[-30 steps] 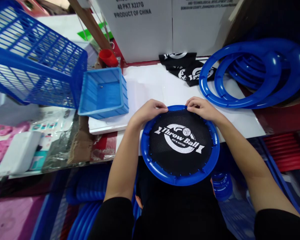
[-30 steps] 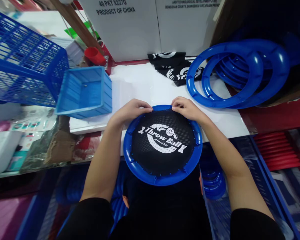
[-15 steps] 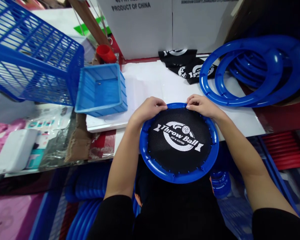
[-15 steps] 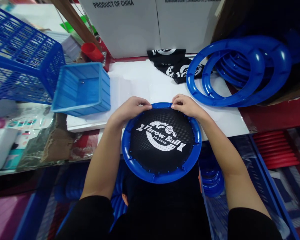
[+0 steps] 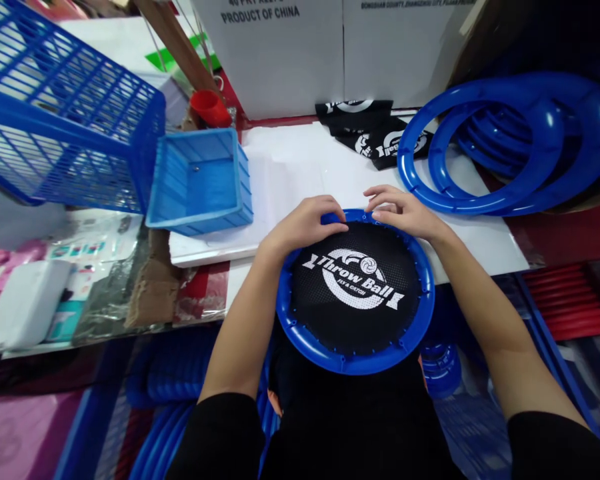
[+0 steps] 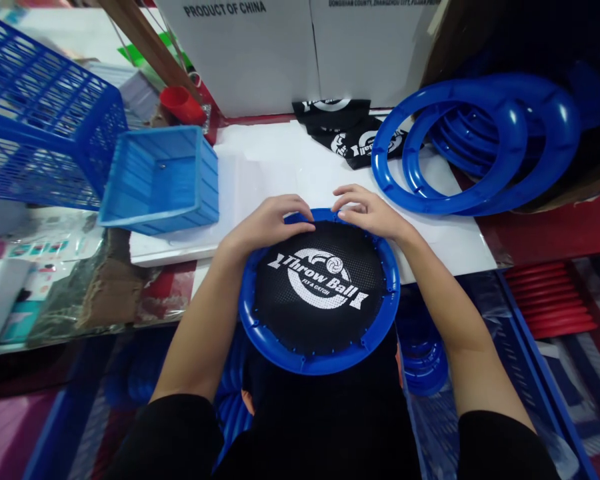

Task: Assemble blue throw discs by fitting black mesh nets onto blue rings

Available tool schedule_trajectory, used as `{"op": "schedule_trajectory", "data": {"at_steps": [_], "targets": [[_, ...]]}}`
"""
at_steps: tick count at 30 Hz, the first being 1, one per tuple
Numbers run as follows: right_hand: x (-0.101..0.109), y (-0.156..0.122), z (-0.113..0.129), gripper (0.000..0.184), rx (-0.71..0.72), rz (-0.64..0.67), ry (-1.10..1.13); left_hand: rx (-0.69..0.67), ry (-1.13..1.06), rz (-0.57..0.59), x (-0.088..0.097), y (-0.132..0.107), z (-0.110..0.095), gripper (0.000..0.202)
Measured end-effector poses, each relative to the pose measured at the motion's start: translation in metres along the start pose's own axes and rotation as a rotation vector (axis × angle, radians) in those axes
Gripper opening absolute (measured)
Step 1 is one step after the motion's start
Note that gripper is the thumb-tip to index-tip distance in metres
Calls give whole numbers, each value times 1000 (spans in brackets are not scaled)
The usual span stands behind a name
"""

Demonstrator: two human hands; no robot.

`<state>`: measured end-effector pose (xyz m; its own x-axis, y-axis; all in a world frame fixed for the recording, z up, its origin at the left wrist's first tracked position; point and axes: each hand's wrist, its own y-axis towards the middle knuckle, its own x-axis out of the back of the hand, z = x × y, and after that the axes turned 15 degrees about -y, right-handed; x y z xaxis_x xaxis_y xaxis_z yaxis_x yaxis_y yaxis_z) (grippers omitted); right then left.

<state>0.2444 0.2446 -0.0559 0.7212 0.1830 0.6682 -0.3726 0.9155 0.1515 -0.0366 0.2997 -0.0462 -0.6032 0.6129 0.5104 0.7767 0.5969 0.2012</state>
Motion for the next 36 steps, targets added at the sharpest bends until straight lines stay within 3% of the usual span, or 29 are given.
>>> {"op": "schedule_trajectory", "data": {"at_steps": [4,8,12,23,29,32,36], "targets": [[-7,2,-2,23,185,144,-222,-76,141,107,-5,-1,-1,7],[-16,-1,1,35,283,147,-436,-37,246,138,-7,-5,-5,17],[-19,-4,11,40,333,158,-511,22,253,138,-10,-6,-10,21],[-18,1,8,17,272,199,-380,36,167,184,-14,-1,-9,16],[-18,8,13,12,150,189,-196,108,21,62,-10,3,-11,26],[-14,18,12,21,166,229,-149,181,-38,-6,-8,8,-9,30],[-12,26,8,15,196,245,-128,265,-65,-3,-10,14,-9,31]]}}
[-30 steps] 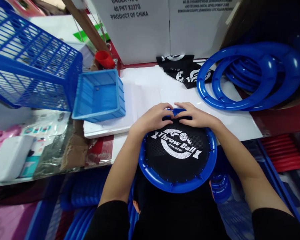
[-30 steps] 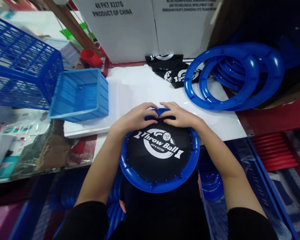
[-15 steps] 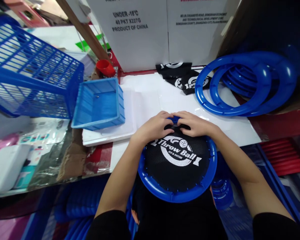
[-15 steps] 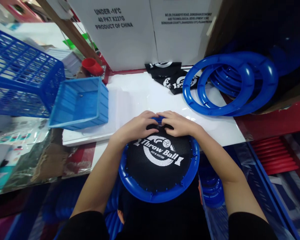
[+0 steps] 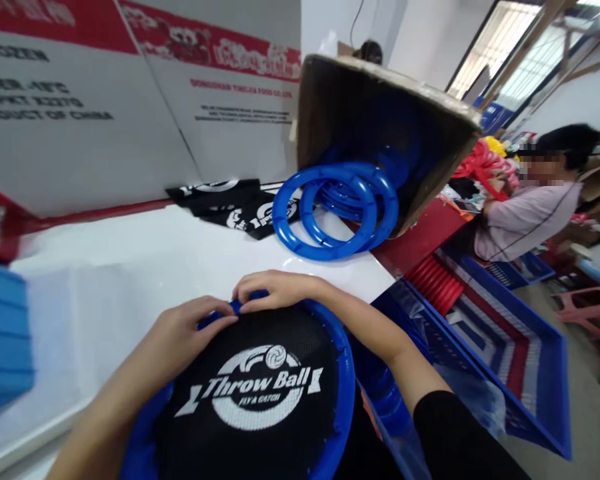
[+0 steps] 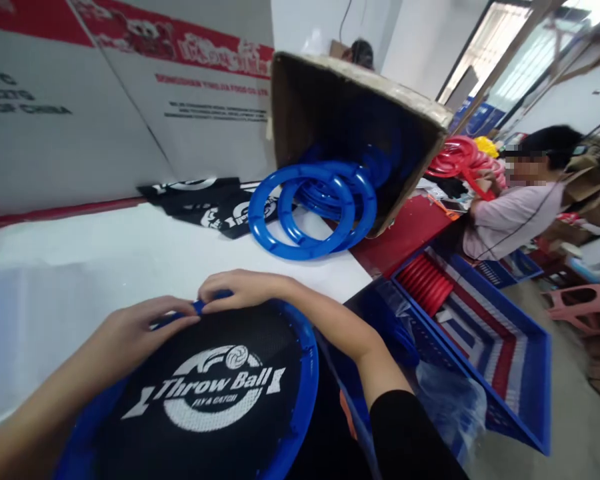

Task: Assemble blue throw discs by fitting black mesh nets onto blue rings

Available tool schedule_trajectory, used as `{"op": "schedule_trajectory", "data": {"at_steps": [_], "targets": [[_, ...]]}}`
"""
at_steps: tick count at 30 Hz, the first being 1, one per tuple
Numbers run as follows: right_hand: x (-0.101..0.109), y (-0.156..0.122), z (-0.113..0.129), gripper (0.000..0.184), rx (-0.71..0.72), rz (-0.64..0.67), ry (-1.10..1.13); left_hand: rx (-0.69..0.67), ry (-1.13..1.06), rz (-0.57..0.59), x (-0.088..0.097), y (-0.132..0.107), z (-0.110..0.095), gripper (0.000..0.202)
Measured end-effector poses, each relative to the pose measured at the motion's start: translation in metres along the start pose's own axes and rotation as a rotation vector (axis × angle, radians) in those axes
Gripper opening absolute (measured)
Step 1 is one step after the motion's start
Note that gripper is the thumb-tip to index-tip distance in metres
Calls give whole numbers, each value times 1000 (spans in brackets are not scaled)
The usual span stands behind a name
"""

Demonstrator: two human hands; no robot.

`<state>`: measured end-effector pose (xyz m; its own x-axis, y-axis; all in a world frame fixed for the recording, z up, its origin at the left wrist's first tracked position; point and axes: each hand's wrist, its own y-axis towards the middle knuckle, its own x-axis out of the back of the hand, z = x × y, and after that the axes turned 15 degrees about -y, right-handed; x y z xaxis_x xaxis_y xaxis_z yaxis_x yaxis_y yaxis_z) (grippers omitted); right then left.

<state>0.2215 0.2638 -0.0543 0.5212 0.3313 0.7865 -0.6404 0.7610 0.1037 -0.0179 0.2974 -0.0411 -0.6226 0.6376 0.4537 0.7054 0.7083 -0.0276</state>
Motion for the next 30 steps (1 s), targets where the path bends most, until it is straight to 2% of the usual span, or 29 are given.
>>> {"op": "schedule_trajectory", "data": {"at_steps": [9,15,19,23,30], "targets": [[-12,-6,-1,1,45,-17,-97,38,4,-19,-2,-2,-11,36],[-17,-14,-3,9,11,-144,15,93,-112,-32,-4,0,-13,44],[-20,-16,-7,13,-45,-178,43,102,-201,-45,-8,2,-5,41],[-17,-11,-10,15,-66,-136,21,105,-256,-93,-10,3,5,37],[2,11,-17,12,-67,113,31,75,-257,-41,-11,4,10,29]]}}
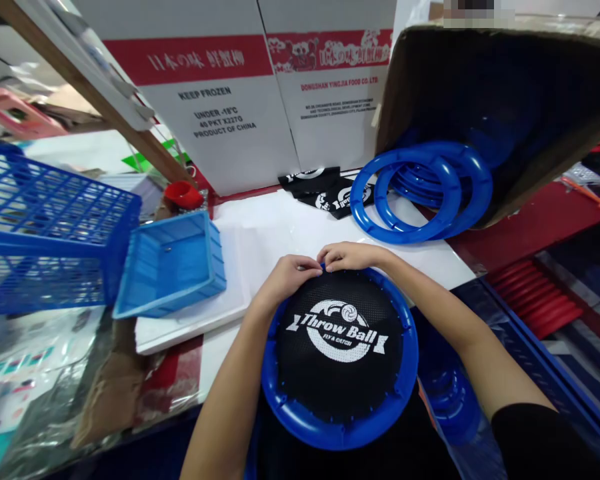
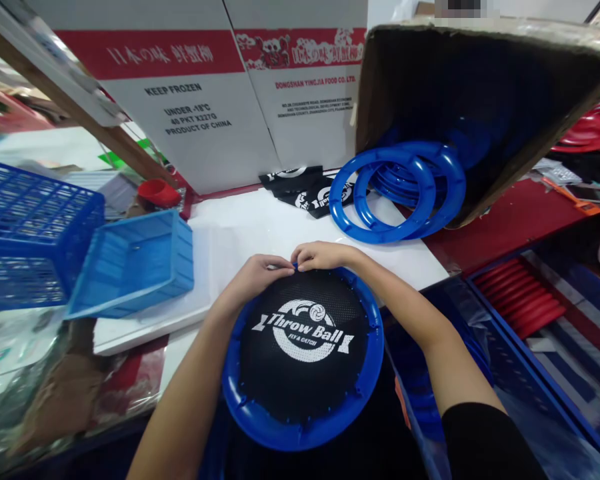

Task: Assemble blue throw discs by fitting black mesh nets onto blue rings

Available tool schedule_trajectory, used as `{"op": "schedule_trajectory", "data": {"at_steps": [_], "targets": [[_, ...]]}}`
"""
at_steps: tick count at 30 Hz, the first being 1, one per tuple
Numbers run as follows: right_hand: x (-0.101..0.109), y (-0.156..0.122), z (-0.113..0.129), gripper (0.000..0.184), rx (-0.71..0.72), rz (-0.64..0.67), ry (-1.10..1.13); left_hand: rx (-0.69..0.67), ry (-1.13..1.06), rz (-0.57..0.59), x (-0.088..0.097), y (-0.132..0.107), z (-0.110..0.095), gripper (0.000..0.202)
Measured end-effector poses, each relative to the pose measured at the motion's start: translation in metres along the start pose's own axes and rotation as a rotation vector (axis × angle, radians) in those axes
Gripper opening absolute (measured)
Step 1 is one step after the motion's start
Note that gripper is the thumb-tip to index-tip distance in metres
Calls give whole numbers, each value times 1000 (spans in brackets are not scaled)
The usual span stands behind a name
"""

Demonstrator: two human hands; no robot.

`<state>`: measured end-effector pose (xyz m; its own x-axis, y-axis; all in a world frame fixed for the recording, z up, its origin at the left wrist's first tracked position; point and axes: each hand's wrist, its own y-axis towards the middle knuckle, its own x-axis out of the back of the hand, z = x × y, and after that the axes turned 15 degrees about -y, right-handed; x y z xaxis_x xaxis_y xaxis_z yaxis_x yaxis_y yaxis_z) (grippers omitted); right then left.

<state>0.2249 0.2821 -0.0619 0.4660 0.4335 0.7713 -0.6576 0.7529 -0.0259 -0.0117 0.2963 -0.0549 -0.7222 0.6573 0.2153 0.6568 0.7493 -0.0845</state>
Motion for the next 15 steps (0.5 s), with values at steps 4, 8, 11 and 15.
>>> {"op": "schedule_trajectory", "data": {"at_steps": [4,8,11,15], "targets": [[5,0,2,14,-8,35,-24,-56,56,27,3,-5,-5,26],[13,-16,3,15,-28,23,-102,-110,65,61,16,-15,-12,26],[22,-30,3,16,-31,46,-142,-141,138,95,25,-19,-12,24],[26,-34,6,14,-76,31,-118,-168,247,133,23,-18,-4,20]]}}
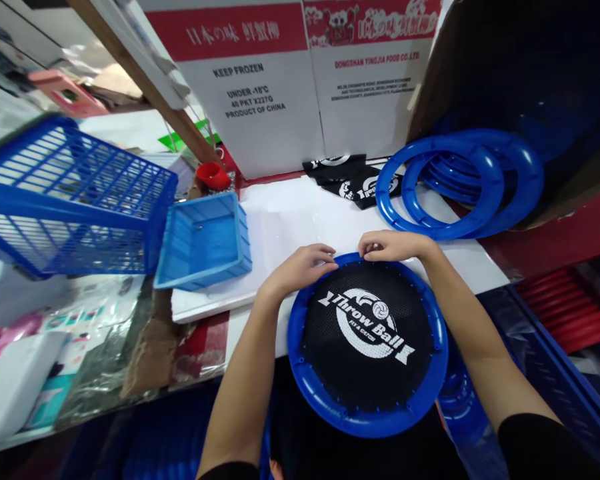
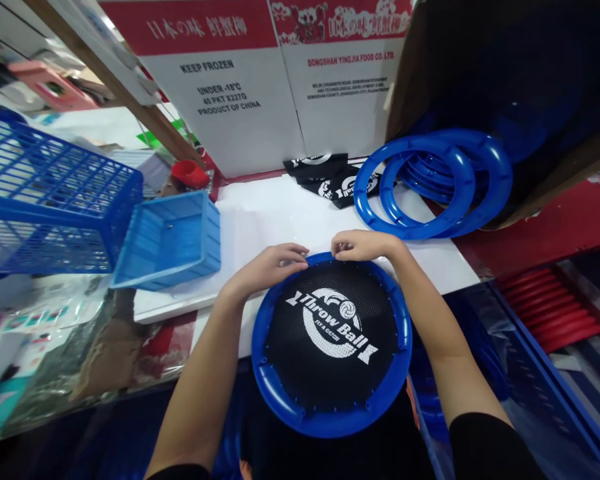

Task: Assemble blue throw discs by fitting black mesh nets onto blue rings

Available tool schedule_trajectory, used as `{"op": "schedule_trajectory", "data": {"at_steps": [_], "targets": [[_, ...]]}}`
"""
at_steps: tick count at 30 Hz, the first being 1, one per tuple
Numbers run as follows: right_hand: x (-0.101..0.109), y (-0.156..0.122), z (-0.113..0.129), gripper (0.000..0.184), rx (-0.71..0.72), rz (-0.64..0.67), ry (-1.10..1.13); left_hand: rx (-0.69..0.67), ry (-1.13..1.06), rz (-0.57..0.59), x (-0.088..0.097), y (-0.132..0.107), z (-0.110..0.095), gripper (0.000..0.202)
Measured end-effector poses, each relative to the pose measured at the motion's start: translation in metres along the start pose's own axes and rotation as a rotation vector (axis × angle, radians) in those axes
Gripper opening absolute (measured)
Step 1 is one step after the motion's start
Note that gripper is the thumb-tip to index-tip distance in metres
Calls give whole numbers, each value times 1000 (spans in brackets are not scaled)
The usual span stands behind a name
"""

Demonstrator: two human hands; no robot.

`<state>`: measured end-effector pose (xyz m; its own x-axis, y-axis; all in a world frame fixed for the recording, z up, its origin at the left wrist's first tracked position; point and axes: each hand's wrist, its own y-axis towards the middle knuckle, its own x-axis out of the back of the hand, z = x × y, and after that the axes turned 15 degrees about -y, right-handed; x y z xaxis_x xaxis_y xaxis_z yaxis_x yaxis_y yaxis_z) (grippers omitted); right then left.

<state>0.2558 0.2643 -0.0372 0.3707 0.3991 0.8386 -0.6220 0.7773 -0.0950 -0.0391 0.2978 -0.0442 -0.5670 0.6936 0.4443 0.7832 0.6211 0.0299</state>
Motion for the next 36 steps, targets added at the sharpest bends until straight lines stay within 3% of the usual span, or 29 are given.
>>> {"op": "schedule_trajectory", "data": {"at_steps": [5,9,12,18,28,36], "targets": [[-15,21,13,22,175,-19,6,-91,-16,-74,-6,3,1,12],[-28,30,15,16,233,-54,27,-122,-54,14,-1,-1,-2,8],[-31,28,13,15,233,-56,65,-113,-21,52,-1,-2,-2,8],[-33,29,15,15,172,-45,69,-86,-17,11,-12,3,2,10],[-40,31,14,18,135,-88,70,87,-176,-22,-19,14,4,14],[-38,31,15,16,89,-104,59,110,-205,-42,-20,18,5,11]]}}
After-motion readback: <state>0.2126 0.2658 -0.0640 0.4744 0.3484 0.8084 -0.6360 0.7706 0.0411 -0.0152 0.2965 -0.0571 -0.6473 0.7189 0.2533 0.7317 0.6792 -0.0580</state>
